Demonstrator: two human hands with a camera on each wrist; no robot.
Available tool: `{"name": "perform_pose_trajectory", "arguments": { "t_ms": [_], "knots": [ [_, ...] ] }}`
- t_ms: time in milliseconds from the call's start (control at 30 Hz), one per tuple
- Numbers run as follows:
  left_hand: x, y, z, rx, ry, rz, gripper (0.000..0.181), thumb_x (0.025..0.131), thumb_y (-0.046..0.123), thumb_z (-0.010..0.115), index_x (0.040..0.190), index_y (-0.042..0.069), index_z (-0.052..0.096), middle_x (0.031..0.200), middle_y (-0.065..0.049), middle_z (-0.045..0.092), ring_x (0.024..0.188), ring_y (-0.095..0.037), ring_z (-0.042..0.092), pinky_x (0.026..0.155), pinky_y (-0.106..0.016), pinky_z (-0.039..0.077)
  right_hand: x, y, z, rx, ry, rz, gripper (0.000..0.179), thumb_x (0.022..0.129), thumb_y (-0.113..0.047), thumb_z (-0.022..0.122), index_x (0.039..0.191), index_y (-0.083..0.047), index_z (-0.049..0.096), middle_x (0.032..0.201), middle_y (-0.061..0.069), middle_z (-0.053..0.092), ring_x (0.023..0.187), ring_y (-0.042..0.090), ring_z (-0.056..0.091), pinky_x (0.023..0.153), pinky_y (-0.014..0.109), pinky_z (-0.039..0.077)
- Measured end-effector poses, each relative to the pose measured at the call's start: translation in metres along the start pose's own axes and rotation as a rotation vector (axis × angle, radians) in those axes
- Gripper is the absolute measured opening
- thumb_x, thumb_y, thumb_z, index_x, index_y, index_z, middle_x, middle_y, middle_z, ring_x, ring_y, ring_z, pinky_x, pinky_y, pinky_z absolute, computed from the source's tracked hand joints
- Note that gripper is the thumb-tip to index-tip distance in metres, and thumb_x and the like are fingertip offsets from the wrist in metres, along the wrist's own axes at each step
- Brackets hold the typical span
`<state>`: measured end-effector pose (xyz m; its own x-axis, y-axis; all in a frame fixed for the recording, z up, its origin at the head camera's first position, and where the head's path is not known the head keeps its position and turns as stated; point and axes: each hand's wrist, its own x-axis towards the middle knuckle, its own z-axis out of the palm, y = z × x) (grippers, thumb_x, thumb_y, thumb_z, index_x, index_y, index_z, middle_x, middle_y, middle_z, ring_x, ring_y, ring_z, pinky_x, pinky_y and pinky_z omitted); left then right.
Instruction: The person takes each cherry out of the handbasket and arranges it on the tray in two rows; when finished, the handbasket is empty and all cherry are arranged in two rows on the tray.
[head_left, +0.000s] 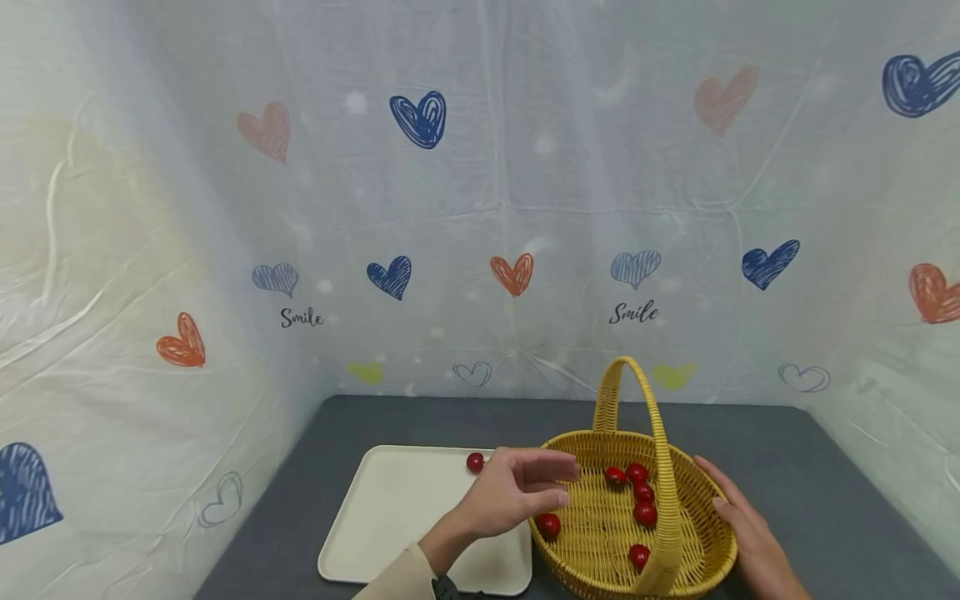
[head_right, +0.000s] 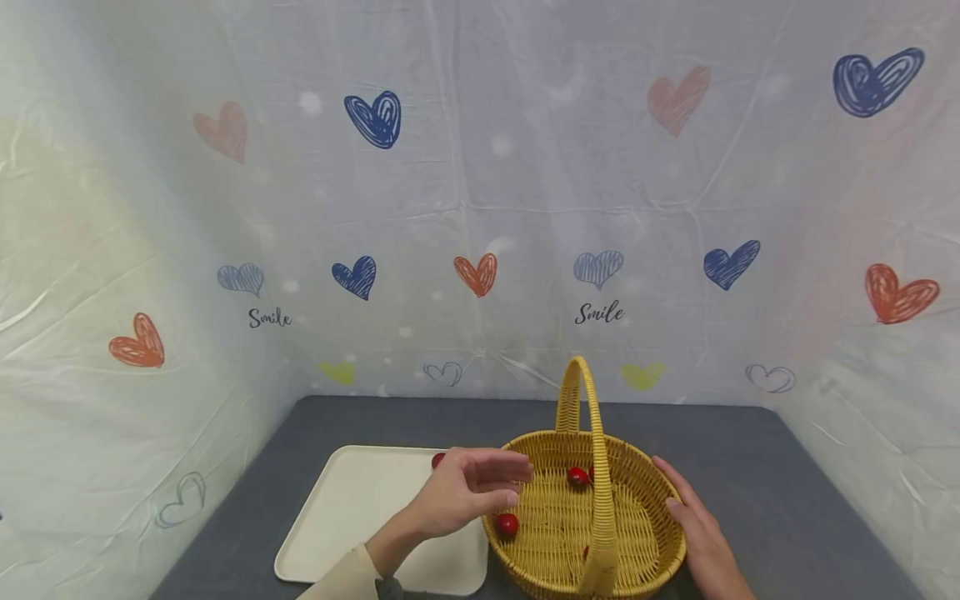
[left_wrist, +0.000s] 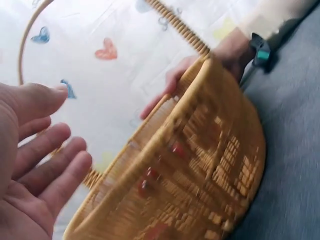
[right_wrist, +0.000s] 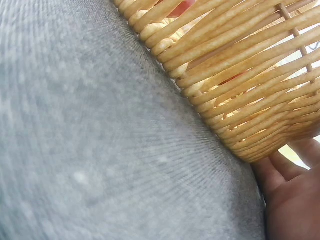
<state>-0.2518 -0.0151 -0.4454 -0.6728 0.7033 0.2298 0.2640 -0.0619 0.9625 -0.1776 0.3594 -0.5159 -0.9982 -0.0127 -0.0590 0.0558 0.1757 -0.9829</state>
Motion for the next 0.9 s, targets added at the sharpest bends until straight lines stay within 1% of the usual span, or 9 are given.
{"name": "perform_pose_trajectory", "arguments": {
  "t_ms": [100,200,367,467,567,633,733,833,900],
  "knots": [
    [0.009,-0.002,0.014,0.048,-0.036,-0.023,0.042,0.102,0.014,0.078,0.142,0.003,0.072,0.136,-0.021,0.076,0.121,-0.017,0.077,0.1,-0.025,0.063,0.0,0.0,0.0,-0.008,0.004,0.002,0.067,0.122,-0.044,0.027,0.178,-0.014,0.005,0.178,0.03,0.011,0.113,-0.019,0.055,0.087,0.025,0.062],
    [0.019,-0.005,0.026,0.154,-0.088,-0.04,0.036,0.101,0.014,0.079,0.136,0.005,0.076,0.128,-0.016,0.08,0.113,-0.008,0.078,0.094,-0.019,0.062,0.0,-0.001,0.0,-0.013,0.006,0.001,0.067,0.122,-0.044,0.028,0.178,-0.014,0.006,0.178,0.031,0.01,0.113,-0.019,0.055,0.087,0.026,0.062],
    [0.034,-0.006,0.045,0.346,-0.246,-0.049,0.032,0.102,0.014,0.079,0.134,0.006,0.078,0.125,-0.007,0.082,0.102,0.006,0.075,0.087,-0.013,0.061,0.0,-0.001,0.0,-0.007,0.005,0.012,0.067,0.122,-0.044,0.027,0.178,-0.014,0.006,0.178,0.031,0.01,0.112,-0.015,0.058,0.086,0.029,0.063],
    [0.042,-0.008,0.055,0.534,-0.338,-0.01,0.031,0.104,0.015,0.077,0.135,0.012,0.079,0.127,0.002,0.082,0.102,0.01,0.073,0.085,-0.008,0.058,0.0,0.0,0.0,0.008,0.002,0.014,0.066,0.122,-0.044,0.027,0.178,-0.015,0.005,0.178,0.032,0.01,0.112,-0.01,0.062,0.086,0.033,0.064],
    [0.051,-0.012,0.064,0.717,-0.404,0.041,0.032,0.105,0.015,0.076,0.137,0.018,0.078,0.126,0.008,0.081,0.103,0.012,0.071,0.084,-0.005,0.054,0.0,0.001,0.0,0.018,0.004,0.015,0.066,0.122,-0.044,0.027,0.178,-0.017,0.005,0.177,0.032,0.011,0.111,-0.008,0.064,0.085,0.035,0.065],
    [0.057,-0.017,0.07,0.788,-0.448,0.061,0.034,0.104,0.015,0.076,0.138,0.021,0.078,0.125,0.012,0.081,0.101,0.014,0.07,0.084,-0.003,0.053,0.001,0.001,0.0,0.018,0.009,0.01,0.065,0.122,-0.042,0.027,0.178,-0.017,0.006,0.177,0.034,0.012,0.111,-0.007,0.064,0.086,0.035,0.065],
    [0.064,-0.025,0.076,0.853,-0.522,0.083,0.033,0.102,0.014,0.079,0.134,0.022,0.079,0.114,0.017,0.081,0.089,0.018,0.064,0.079,-0.002,0.05,0.001,0.001,0.0,0.025,0.008,0.015,0.065,0.122,-0.042,0.027,0.178,-0.017,0.006,0.177,0.034,0.013,0.11,-0.006,0.066,0.086,0.037,0.066],
    [0.068,-0.03,0.078,0.883,-0.546,0.088,0.031,0.101,0.011,0.079,0.129,0.023,0.081,0.105,0.017,0.079,0.079,0.016,0.059,0.074,-0.002,0.049,0.001,0.001,0.0,0.025,0.007,0.012,0.065,0.122,-0.042,0.028,0.178,-0.017,0.006,0.177,0.033,0.011,0.11,-0.005,0.066,0.085,0.038,0.066],
    [0.069,-0.031,0.079,0.912,-0.505,0.097,0.031,0.1,0.011,0.08,0.128,0.023,0.082,0.104,0.017,0.079,0.076,0.015,0.057,0.072,-0.002,0.048,0.0,0.001,-0.001,0.015,0.011,0.009,0.065,0.122,-0.043,0.028,0.178,-0.016,0.007,0.177,0.033,0.011,0.111,-0.008,0.064,0.085,0.036,0.065]
  ]
}}
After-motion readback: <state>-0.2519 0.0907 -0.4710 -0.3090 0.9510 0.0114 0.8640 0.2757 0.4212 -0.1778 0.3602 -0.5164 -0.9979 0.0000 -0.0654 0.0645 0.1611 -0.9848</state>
